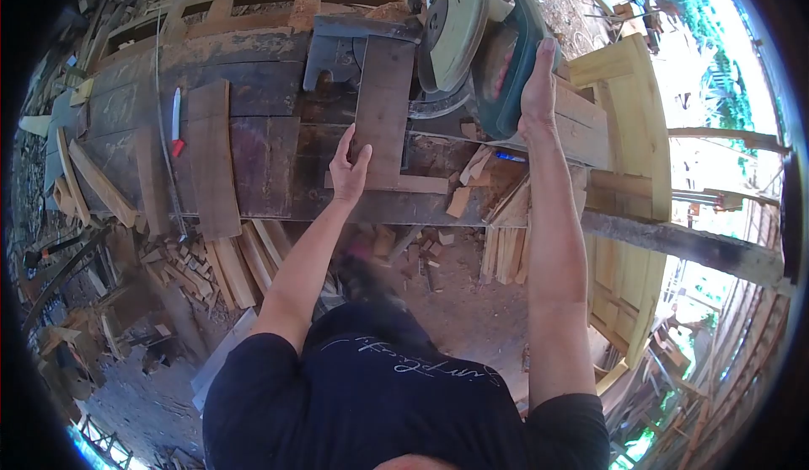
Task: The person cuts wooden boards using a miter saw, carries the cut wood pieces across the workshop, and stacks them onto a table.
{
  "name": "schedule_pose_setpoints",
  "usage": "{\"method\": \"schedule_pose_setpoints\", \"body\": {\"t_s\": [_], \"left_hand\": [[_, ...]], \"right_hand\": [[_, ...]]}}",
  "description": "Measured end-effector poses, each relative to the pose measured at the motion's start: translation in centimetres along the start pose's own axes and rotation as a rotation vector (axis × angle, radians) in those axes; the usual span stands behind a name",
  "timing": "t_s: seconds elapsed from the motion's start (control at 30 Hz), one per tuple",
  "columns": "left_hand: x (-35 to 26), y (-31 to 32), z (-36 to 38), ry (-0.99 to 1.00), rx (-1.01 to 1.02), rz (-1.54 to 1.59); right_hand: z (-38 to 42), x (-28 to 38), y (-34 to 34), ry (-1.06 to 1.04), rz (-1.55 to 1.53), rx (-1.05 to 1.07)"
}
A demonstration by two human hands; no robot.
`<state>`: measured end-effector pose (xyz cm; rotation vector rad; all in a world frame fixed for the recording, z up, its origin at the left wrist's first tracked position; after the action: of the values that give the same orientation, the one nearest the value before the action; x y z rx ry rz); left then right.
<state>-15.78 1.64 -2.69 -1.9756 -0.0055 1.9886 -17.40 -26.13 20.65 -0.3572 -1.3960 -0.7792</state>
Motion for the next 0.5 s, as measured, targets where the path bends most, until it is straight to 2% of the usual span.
{"method": "schedule_pose_setpoints", "body": {"t_s": [0.33,0.5], "left_hand": [[-0.6,0.3,0.2,-0.037,0.006,0.001],[1.2,0.8,0.0,-0.037,0.017,0.048]], "right_hand": [[0.8,-0.8,0.1,0.000,-0.007,-0.006],[0.6,-1.1,-0.3,-0.002,-0.010,-0.023]]}}
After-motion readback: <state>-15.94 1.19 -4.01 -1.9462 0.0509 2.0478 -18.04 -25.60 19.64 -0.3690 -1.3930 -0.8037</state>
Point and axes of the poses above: each hand's wrist, its own z-axis away from the middle knuckle, its own y-axis out of the palm, x = y × z, the point moved 6 cm from there along -z, towards the middle knuckle, and after that the axes turned 15 degrees about -z, right-handed, at the moved point
